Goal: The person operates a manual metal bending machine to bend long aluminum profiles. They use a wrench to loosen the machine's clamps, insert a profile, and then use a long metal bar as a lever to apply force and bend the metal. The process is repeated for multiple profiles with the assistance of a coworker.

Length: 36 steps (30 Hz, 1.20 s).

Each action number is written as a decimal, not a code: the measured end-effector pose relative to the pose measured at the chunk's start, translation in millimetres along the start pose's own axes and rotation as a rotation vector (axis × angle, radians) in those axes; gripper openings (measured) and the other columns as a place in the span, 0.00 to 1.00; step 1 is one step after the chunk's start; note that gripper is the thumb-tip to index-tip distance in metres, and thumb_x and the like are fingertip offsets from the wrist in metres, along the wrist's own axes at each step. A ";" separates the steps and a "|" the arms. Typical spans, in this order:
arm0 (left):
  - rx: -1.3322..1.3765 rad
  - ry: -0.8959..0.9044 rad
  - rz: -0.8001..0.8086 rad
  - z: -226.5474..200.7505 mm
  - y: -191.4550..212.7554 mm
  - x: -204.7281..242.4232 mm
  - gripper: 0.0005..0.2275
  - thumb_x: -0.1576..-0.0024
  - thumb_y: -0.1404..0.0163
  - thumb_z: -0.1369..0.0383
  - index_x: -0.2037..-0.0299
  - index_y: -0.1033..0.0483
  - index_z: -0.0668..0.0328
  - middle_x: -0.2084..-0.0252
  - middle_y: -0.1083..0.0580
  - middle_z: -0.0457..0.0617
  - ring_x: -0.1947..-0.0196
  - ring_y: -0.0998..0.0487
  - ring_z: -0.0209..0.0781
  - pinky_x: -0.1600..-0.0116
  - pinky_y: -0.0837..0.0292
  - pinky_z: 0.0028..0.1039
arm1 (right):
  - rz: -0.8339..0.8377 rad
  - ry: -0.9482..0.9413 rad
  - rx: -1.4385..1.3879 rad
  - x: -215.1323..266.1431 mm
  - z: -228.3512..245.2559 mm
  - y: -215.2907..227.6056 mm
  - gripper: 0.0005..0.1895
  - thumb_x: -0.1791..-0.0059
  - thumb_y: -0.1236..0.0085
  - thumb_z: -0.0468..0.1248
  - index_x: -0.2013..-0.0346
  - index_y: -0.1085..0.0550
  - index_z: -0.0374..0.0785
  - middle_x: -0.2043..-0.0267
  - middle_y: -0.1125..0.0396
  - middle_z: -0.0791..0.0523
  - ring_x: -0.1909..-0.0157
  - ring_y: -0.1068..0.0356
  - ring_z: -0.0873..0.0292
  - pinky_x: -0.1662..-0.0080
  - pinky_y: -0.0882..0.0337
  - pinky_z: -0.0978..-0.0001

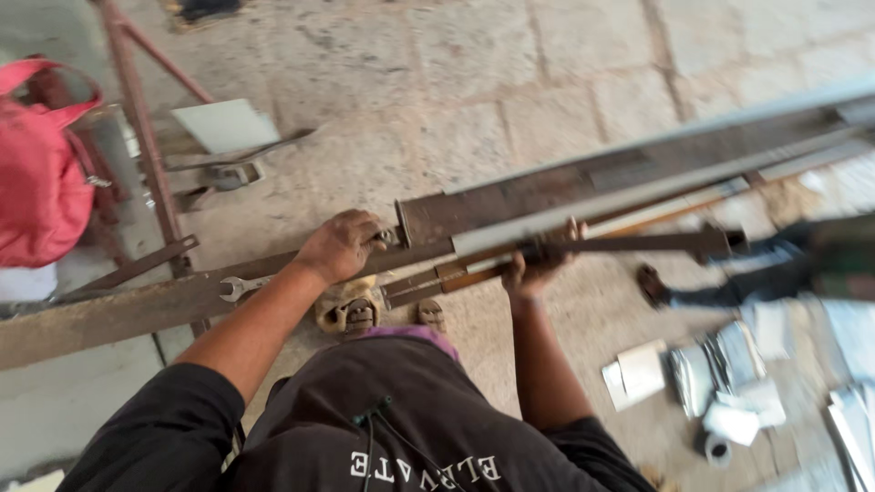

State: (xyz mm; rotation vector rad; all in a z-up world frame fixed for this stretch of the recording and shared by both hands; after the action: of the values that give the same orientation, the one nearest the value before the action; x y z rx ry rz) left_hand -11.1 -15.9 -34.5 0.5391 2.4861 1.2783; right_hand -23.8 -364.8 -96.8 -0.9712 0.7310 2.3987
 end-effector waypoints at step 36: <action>-0.265 0.576 -0.074 -85.7 -33.7 40.8 0.44 0.54 0.39 0.47 0.30 0.41 0.60 0.28 0.38 0.53 0.29 0.38 0.49 0.29 0.45 0.44 | 0.176 0.316 0.092 -39.3 -48.1 -5.3 0.35 0.44 0.50 0.50 0.31 0.48 0.34 0.42 0.32 0.46 0.35 0.31 0.44 0.27 0.48 0.44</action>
State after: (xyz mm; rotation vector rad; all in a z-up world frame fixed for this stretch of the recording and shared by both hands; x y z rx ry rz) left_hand -89.8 -76.4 -17.6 0.0048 2.6573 1.9070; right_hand 28.6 -398.6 -99.1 -1.3131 1.0705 2.3581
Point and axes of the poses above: each hand's wrist, its own x-axis away from the middle knuckle, its own y-axis out of the back of the hand, z = x × y, the point moved 1 cm from there along -x, towards the middle knuckle
